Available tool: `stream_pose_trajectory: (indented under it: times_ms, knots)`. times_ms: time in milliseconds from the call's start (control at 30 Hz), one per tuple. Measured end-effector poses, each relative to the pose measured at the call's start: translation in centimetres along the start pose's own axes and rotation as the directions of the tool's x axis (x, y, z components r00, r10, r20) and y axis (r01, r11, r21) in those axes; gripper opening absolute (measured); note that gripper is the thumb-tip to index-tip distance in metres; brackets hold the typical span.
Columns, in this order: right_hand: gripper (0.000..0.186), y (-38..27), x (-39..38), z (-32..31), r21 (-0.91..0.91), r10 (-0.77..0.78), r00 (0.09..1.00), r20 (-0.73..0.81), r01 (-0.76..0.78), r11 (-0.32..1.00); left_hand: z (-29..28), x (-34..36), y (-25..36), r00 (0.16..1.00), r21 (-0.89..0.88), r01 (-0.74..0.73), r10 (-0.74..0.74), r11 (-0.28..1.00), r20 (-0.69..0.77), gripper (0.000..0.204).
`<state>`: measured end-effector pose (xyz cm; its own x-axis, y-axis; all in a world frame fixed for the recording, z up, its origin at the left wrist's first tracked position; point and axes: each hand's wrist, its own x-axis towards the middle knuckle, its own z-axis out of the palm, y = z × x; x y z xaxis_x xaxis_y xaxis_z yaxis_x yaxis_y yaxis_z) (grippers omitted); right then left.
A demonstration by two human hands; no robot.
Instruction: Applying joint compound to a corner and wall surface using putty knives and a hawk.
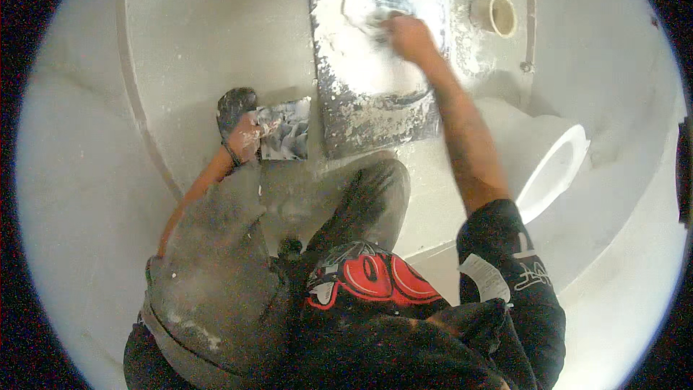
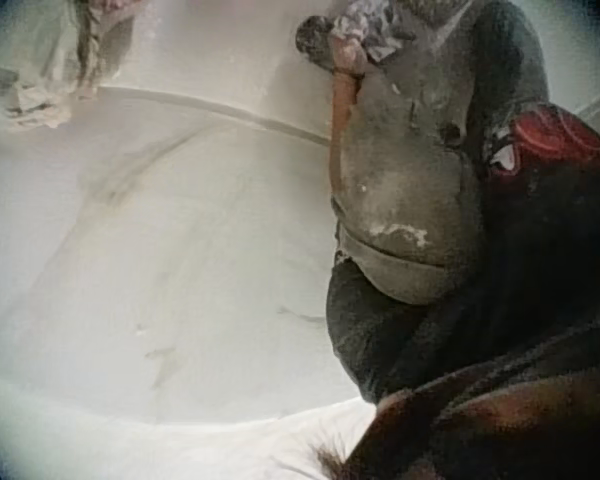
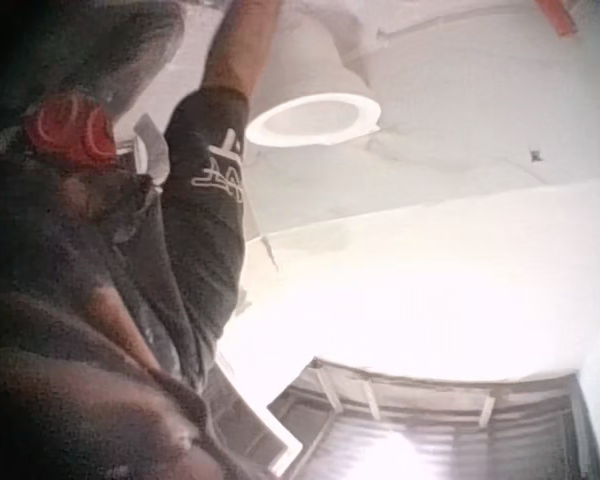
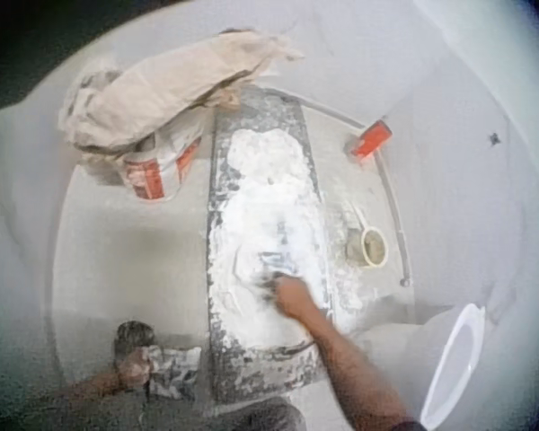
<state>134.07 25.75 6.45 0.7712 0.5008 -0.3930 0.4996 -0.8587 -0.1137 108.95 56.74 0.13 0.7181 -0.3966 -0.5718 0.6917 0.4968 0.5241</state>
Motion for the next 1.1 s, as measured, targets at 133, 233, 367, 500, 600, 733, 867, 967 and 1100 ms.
stream_pose_trajectory:
  times_ms: [133, 233, 367, 500, 600, 733, 867, 967, 1100]
  knots:
    - [0.026, 4.7, 2.1, -5.6, 0.222, -0.024, 0.996, 0.091, 0.003, 0.975, 1.2, -1.9, 2.0, 0.992, -0.041, 0.028, -0.033, 0.999, -0.123, 0.033]
    - [0.021, 5.1, 5.8, -7.7, -0.048, -0.174, 0.964, -0.201, 0.167, 0.985, -0.6, -0.7, 0.0, 0.996, -0.029, 0.079, -0.081, 0.996, -0.044, 0.031]
    - [0.021, 1.8, 9.3, -4.4, 0.103, -0.082, 0.953, -0.292, 0.116, 0.988, 2.4, -0.9, 2.1, 0.998, -0.046, 0.014, -0.016, 0.999, -0.063, 0.034]
    - [0.027, -3.6, 5.3, -1.5, -0.191, -0.021, 0.987, -0.161, -0.01, 0.982, -1.0, -0.4, -1.2, 1.0, 0.001, -0.02, 0.02, 1.0, -0.019, 0.036]
    - [0.03, -2.0, 1.3, -0.2, -0.256, -0.141, 0.99, 0.022, 0.142, 0.956, -3.3, 0.5, -2.8, 0.984, -0.109, -0.07, 0.086, 0.992, 0.153, 0.034]
    - [0.031, 1.3, -0.8, -2.0, 0.121, -0.162, 0.977, -0.139, 0.179, 0.976, -7.8, 0.5, -5.8, 0.989, -0.22, 0.106, -0.126, 0.97, -0.076, 0.044]
    - [0.019, 4.4, -6.1, -7.8, 0.86, 0.182, 0.983, -0.021, -0.076, 0.505, 1.7, 2.2, 7.1, 0.815, -0.524, 0.37, 0.003, 0.768, 0.58, 0.05]
    - [0.038, 3.3, -10.5, -8.4, 0.983, 0.576, 0.806, -0.138, 0.04, 0.18, 4.1, 6.4, 8.9, 0.958, -0.254, 0.035, 0.04, 0.967, 0.284, 0.05]
    - [0.051, -2.5, -10.9, -10.5, 0.859, 0.565, 0.757, -0.327, 0.488, -0.157, 10.3, 10.1, 10.6, 0.782, 0.221, -0.583, 0.467, 0.782, 0.413, 0.04]
